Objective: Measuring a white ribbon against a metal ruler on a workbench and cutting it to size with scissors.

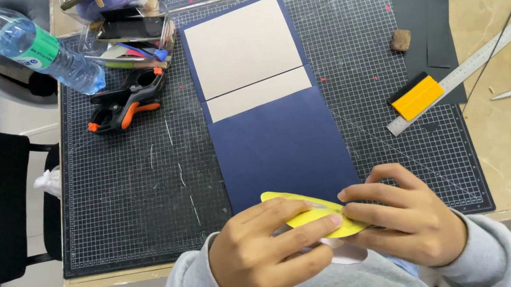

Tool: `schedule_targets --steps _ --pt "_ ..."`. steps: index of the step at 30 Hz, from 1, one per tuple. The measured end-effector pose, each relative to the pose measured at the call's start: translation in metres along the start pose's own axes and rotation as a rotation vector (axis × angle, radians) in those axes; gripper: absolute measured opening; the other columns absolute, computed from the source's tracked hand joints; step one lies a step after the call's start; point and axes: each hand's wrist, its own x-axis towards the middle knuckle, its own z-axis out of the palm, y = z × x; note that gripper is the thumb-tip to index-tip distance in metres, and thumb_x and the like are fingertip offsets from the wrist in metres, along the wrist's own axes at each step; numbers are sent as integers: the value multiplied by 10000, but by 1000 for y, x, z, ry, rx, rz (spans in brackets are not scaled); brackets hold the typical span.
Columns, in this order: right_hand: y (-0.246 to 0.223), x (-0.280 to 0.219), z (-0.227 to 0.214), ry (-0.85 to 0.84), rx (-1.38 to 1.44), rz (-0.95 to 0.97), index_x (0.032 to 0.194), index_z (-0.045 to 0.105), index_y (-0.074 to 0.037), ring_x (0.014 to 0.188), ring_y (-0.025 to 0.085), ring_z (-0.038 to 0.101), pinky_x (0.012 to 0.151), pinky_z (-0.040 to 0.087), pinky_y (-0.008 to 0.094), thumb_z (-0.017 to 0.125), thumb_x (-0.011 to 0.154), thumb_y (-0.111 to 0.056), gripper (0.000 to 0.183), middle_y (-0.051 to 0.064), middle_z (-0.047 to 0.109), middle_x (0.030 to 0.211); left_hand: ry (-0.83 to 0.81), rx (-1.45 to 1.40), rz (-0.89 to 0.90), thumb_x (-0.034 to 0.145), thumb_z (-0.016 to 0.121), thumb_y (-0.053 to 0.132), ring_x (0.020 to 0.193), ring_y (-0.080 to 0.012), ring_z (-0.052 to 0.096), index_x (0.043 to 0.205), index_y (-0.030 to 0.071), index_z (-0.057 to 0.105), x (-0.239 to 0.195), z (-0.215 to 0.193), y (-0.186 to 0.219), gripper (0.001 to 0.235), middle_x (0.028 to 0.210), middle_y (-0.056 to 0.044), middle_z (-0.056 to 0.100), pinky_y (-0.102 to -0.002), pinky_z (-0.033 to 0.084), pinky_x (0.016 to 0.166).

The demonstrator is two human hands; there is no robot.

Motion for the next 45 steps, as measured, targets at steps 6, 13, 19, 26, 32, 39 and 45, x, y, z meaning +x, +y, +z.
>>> schedule_targets --steps 6,13,19,26,32,39,45 --pt "3 0 2 42 -25 -20 819 606 -115 916 326 741 749 516 460 601 963 -106 144 126 698 990 5 -45 -20 1048 621 42 878 -370 727 906 41 651 -7 3 -2 146 1160 -122 712 -414 595 700" --pt "-6 5 -12 -36 -39 55 953 638 -109 999 306 751 828 514 474 656 969 -157 54 115 716 1070 2 -201 -50 1083 527 55 952 -397 736 978 -2 655 -12 10 -7 175 1210 -166 708 -462 593 789" --pt "-3 13 -17 -192 41 103 1018 702 -91 949 256 677 810 462 445 485 1048 -142 225 112 673 1024 -7 -205 -97 1061 603 83 868 -376 700 959 13 682 -16 20 -9 147 1187 -148 723 -476 614 821" --pt "3 -25 14 -153 -18 66 1156 722 -133 1050 324 599 887 499 551 687 989 -167 174 82 564 1167 -2 -195 -77 1063 628 128 834 -349 691 954 34 705 -24 27 -15 163 1167 -107 742 -451 604 777" --pt "7 -54 39 -105 -158 71 1165 667 -158 1072 221 482 949 519 537 871 899 -196 337 15 458 1232 -48 -242 -113 1051 628 60 790 -299 665 867 65 664 -24 31 -23 187 1125 -83 735 -402 580 729" --pt "27 -78 29 26 -196 209 1113 511 -118 1025 222 484 986 502 429 775 905 -136 337 26 463 1128 71 -326 -239 1006 653 140 940 -329 746 923 41 682 -27 20 -52 132 1135 -146 742 -424 603 899" --pt "18 -61 9 38 -98 342 1066 642 -116 1016 299 547 938 512 478 716 904 -102 179 108 531 1106 110 -301 -266 1028 584 82 929 -355 743 929 23 668 -39 18 -50 143 1146 -142 721 -451 636 878"
